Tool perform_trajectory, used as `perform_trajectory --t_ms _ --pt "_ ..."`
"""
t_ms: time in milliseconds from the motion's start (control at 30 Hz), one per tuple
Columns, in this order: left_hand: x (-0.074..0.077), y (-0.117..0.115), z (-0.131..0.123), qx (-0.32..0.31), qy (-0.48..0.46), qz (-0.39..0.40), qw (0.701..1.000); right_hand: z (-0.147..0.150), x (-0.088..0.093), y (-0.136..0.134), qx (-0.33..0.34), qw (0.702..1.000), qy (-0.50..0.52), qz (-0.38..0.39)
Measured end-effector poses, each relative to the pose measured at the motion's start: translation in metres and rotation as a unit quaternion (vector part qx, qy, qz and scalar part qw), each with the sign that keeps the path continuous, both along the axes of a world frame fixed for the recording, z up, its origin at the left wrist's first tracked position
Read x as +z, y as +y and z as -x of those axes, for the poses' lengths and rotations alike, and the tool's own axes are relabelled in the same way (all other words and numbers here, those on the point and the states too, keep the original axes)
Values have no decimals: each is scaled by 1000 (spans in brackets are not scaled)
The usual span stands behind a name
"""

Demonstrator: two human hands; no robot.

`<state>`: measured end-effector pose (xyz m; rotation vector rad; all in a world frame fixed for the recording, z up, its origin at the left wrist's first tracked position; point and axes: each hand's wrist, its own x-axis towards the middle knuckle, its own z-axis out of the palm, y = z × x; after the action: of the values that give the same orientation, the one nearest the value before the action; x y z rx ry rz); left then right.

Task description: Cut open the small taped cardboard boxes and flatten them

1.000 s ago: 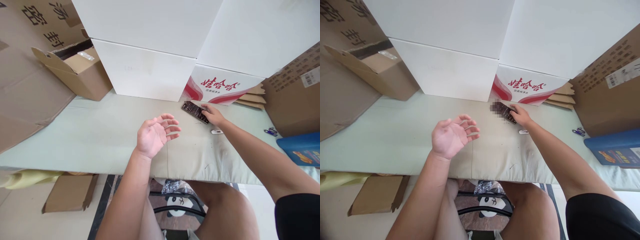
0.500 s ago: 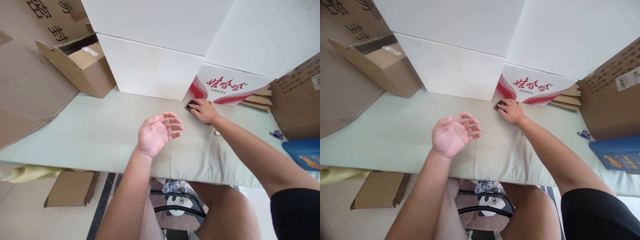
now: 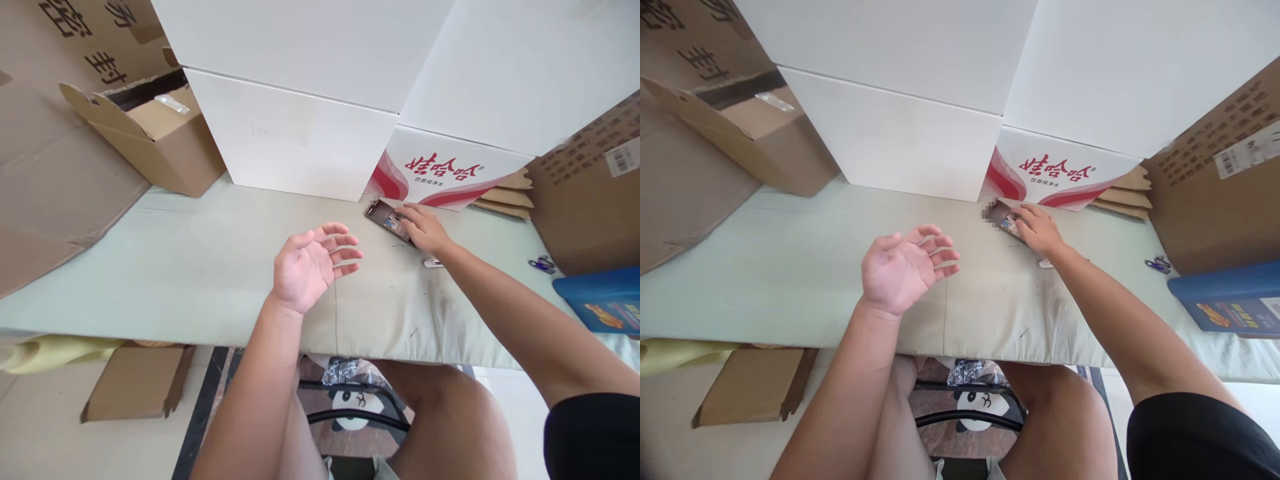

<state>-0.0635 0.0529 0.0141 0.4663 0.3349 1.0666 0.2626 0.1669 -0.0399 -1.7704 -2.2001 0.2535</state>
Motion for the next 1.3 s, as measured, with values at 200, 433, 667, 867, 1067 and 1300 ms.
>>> perform_trajectory --t_ms 200,433,667,867,1067,1300 --pt "0 2 0 -2 0 -2 1000 -17 -4 0 -58 997 51 29" --pt "-2 1 2 -1 -6 -12 1000 -47 -11 -9 -146 981 113 51" --pt "-1 1 1 -3 -5 -12 1000 -49 -21 -2 -147 974 161 55" --pt "-1 2 2 -5 -7 -8 1000 -51 -22 -7 -115 974 179 76" --pt "0 1 -1 -6 -3 -4 1000 -49 -28 -7 -116 977 166 65" --pt "0 1 0 -2 0 -4 1000 -38 -24 -1 -133 983 120 44"
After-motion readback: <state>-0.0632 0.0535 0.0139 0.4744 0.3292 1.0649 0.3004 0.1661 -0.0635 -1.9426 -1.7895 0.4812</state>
